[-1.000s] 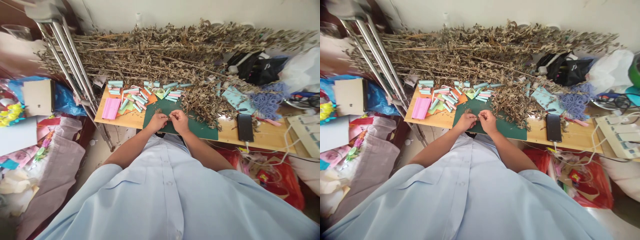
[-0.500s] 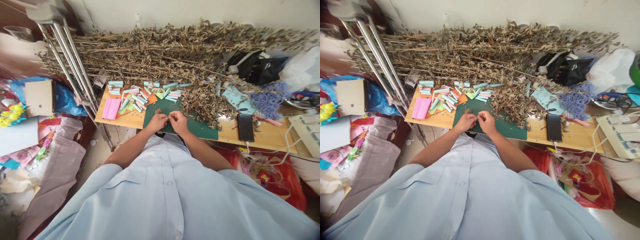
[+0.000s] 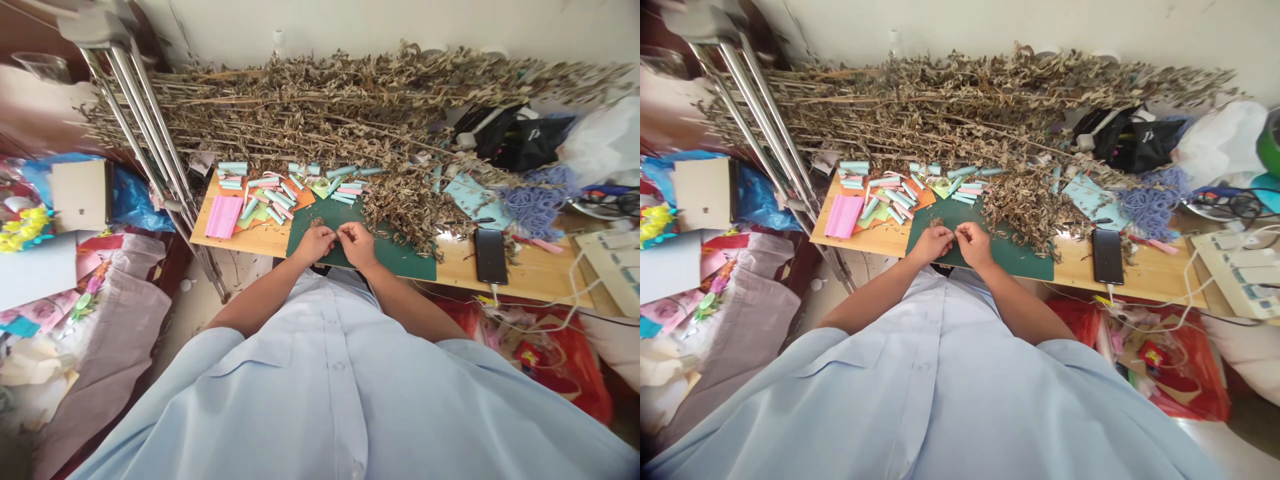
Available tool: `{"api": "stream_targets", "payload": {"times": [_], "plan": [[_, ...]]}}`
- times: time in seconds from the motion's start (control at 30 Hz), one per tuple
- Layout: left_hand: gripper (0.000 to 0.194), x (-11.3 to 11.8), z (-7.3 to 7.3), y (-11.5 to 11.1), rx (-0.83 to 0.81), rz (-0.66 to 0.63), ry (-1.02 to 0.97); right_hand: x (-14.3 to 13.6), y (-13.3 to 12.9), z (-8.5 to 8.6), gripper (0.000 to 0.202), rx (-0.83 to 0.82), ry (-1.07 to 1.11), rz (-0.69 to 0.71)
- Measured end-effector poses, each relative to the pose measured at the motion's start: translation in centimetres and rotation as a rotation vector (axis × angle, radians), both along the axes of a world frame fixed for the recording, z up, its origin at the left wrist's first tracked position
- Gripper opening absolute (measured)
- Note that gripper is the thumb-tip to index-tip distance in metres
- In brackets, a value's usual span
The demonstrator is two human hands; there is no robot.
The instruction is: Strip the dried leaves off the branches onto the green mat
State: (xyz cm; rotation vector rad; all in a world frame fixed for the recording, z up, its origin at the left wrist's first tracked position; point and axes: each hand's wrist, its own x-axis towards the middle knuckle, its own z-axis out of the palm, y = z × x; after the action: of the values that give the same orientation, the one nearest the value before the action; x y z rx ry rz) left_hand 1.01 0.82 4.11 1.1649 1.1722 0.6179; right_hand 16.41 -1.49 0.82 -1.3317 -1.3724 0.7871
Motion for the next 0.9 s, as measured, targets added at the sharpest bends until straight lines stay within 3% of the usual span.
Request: {"api": "stream_targets", "payload": {"times": [0.33,0.57,0.9], "plan": [[0.011,0.0,-0.3,0.0,0.001,-0.004,-0.020,0.0,-0.2,0.3,0.018,0.016,-0.052,0.012],[0.011,0.1,-0.7,-0.1,0.092,0.001,0.056,0.0,-0.4,0.2,0.009,0.042,-0.117,0.021],[0.012,0.2,-0.8,0.0,0.045,0.017,0.023,0.2,0.5,-0.6,0.019,-0.053,0.063,-0.025]]}}
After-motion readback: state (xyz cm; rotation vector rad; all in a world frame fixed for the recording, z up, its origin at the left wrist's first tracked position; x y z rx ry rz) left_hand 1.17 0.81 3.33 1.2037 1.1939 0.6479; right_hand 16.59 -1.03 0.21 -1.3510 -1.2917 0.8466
